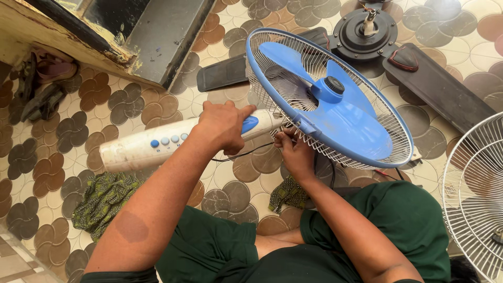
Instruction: The person disassembles a standing electric fan by removing the front grille, fan blades, and motor housing. They then reassemble the fan by reattaching the motor housing, blades, and grille.
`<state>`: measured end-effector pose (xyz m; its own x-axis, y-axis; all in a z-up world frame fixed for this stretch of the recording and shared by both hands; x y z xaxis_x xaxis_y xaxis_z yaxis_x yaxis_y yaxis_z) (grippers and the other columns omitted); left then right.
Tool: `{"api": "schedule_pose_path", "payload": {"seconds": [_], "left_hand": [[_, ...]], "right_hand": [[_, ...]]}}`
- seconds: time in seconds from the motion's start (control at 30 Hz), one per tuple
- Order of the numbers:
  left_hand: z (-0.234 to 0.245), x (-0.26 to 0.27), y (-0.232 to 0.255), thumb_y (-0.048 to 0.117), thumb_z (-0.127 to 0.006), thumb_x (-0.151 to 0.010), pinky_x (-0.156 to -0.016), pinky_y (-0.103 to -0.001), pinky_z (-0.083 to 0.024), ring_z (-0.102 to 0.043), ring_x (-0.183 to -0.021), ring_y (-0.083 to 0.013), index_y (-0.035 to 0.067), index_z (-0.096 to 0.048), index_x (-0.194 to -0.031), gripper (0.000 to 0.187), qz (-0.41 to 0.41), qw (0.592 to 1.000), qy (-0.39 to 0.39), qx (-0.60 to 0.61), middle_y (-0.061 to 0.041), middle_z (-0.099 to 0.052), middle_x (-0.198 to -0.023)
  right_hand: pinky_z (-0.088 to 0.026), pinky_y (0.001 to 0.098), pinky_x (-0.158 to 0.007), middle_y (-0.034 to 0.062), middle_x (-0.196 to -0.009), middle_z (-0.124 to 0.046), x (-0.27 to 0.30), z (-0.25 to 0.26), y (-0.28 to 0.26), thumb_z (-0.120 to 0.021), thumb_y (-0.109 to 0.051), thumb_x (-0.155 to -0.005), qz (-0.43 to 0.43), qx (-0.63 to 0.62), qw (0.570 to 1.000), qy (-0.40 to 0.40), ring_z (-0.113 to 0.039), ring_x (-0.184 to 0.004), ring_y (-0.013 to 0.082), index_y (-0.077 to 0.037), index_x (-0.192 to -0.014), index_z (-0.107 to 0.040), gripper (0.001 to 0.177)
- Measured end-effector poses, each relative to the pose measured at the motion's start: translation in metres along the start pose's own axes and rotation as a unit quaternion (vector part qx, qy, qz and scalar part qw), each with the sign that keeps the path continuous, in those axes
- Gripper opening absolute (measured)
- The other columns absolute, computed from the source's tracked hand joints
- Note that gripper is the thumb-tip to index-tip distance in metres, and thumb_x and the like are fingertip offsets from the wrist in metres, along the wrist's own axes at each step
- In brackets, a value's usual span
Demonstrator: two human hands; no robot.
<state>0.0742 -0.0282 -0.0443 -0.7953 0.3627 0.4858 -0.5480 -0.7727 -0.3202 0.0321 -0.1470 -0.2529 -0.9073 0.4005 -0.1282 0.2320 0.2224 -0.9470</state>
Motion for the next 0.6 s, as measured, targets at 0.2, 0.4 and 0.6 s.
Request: {"api": "schedule_pose_path", "payload": {"seconds": [0.2,0.4,0.6], "left_hand": [[0.0,-0.002,-0.001,0.015,-0.086,-0.052,-0.09,-0.05,-0.046,-0.068,-0.106,-0.0305,0.031,-0.039,-0.155,0.114,0.005,1.0,-0.023,-0.005,-0.013,-0.064,-0.121],[-0.003,-0.009,0.005,0.011,-0.077,-0.064,-0.089,-0.051,-0.05,-0.068,-0.108,-0.0335,0.023,-0.042,-0.154,0.097,-0.004,1.0,0.004,0.008,-0.015,-0.063,-0.123],[0.0,-0.004,0.007,0.01,-0.074,-0.068,-0.093,-0.052,-0.048,-0.068,-0.111,-0.0315,0.027,-0.041,-0.155,0.095,0.0,1.0,0.015,0.02,-0.012,-0.065,-0.123]], "right_hand": [[-0.065,0.0294,-0.074,0.0117,-0.09,-0.072,0.0,-0.001,0.0,-0.067,-0.004,-0.098,0.003,0.063,0.998,0.005,-0.074,-0.081,0.0163,0.003,-0.107,-0.062,0.012],[-0.064,0.0296,-0.078,0.0102,-0.099,-0.074,-0.004,-0.002,0.015,-0.062,-0.01,-0.1,-0.076,0.042,0.996,-0.021,-0.076,-0.085,0.0167,0.003,-0.109,-0.062,0.016],[-0.061,0.0314,-0.076,0.0085,-0.096,-0.076,-0.002,0.005,-0.001,-0.066,-0.022,-0.099,-0.05,0.14,0.989,-0.019,-0.077,-0.085,0.0176,0.0,-0.111,-0.065,0.025]]}}
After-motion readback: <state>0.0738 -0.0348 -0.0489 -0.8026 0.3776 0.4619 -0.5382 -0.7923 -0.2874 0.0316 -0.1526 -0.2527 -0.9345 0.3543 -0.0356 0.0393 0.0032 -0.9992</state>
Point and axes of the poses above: each hand's wrist, its own x-axis away from the middle knuckle, its own z-axis out of the back of the hand, y = z × x, the point moved 9 cm from there along -x, towards the middle knuckle
